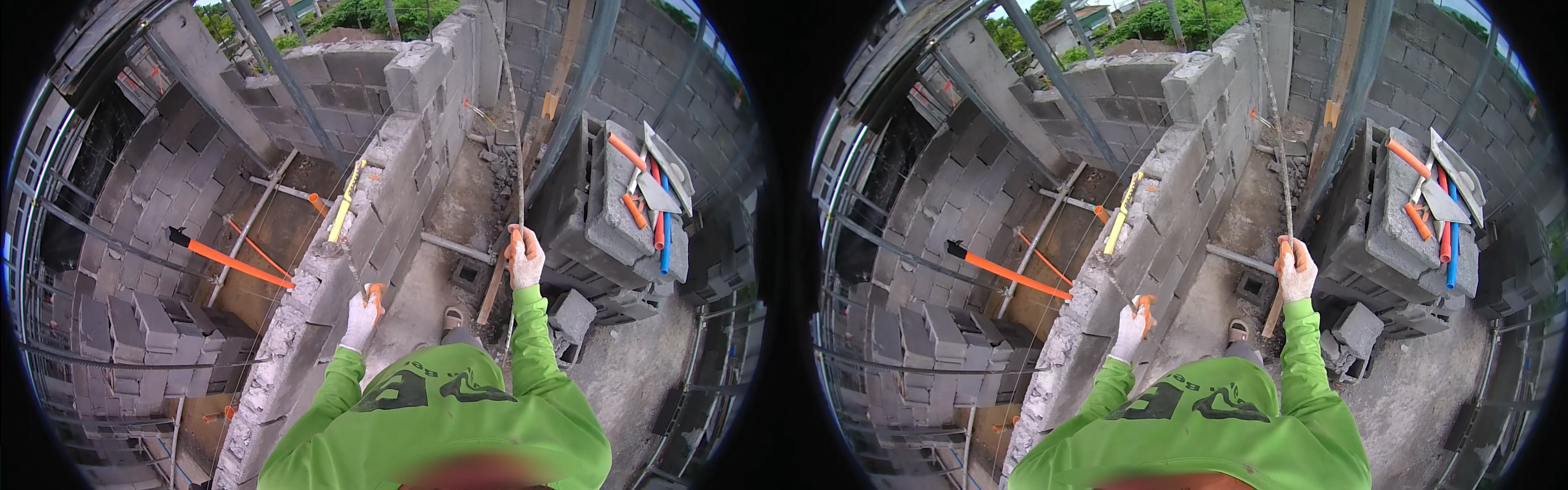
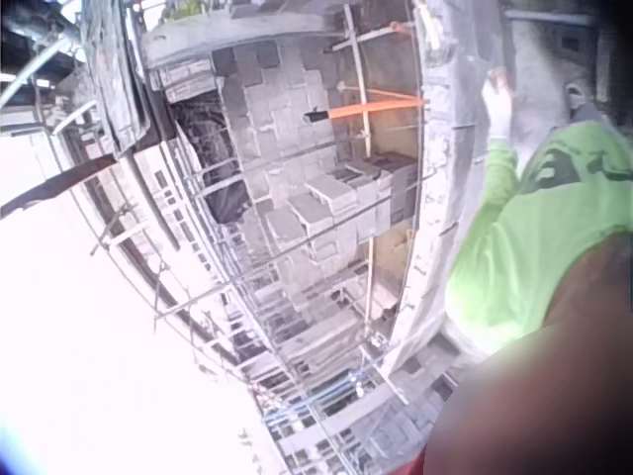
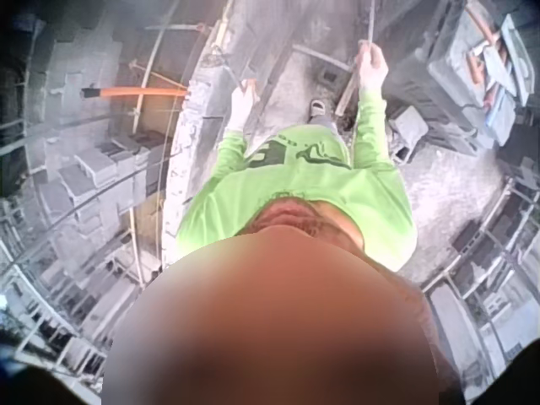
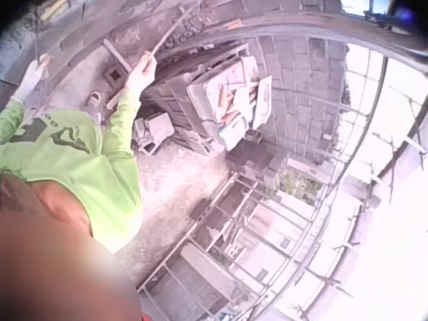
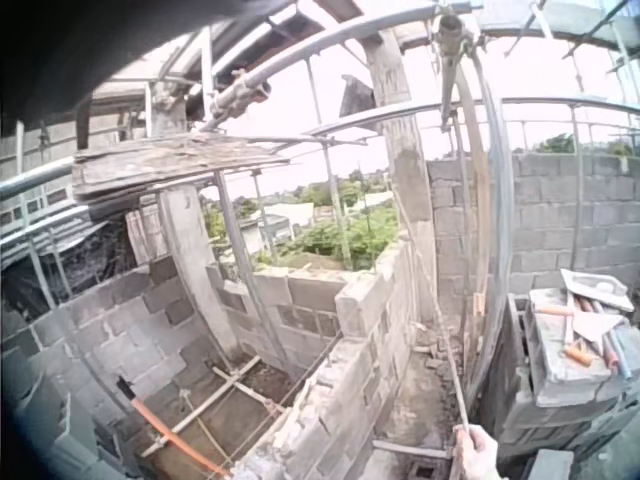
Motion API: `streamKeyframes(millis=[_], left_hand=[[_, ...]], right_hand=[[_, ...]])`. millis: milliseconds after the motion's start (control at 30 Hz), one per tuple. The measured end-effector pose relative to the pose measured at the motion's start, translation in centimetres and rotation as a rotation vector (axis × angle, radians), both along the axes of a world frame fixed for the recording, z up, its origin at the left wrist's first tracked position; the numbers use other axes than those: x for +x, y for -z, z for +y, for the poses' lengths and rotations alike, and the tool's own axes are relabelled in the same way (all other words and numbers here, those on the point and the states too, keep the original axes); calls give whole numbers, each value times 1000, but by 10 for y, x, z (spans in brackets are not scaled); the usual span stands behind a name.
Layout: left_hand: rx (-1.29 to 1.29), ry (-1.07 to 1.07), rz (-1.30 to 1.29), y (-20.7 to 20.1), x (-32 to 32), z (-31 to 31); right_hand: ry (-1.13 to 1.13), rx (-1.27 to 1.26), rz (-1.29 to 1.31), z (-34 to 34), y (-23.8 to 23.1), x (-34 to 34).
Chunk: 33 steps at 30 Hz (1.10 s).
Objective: The person walks through a partially built structure and adjusts metal scaffolding poles. They lift and reposition vertical poles, then use a hammer to tap a pole into place against a cinder block wall.
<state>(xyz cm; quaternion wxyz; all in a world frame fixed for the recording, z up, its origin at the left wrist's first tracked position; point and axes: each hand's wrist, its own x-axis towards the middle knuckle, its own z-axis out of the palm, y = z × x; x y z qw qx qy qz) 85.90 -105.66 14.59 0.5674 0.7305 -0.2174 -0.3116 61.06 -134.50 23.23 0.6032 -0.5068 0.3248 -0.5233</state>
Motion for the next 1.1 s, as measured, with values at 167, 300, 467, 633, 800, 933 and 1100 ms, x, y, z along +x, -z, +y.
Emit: streamKeyframes(millis=[167,300,467,633,800,933,1100], left_hand=[[70,-38,39,10,27,-37],[200,-32,137,40,42,-45],[257,-52,225,84,55,-50],[319,-18,280,101,76,-67],[287,-5,247,94,159,-151],[252,17,175,72,218,-207],[189,32,108,46,264,-256]], right_hand=[[-103,-51,-17,-100,-102,78],[-198,-272,-196,-182,-200,131],[-205,-193,-127,-192,-173,196],[-383,-287,-428,-252,-234,266],[-448,-480,-466,-308,-384,343],[-473,-576,-466,-334,-460,389],[-498,-598,-477,-358,-517,432]])
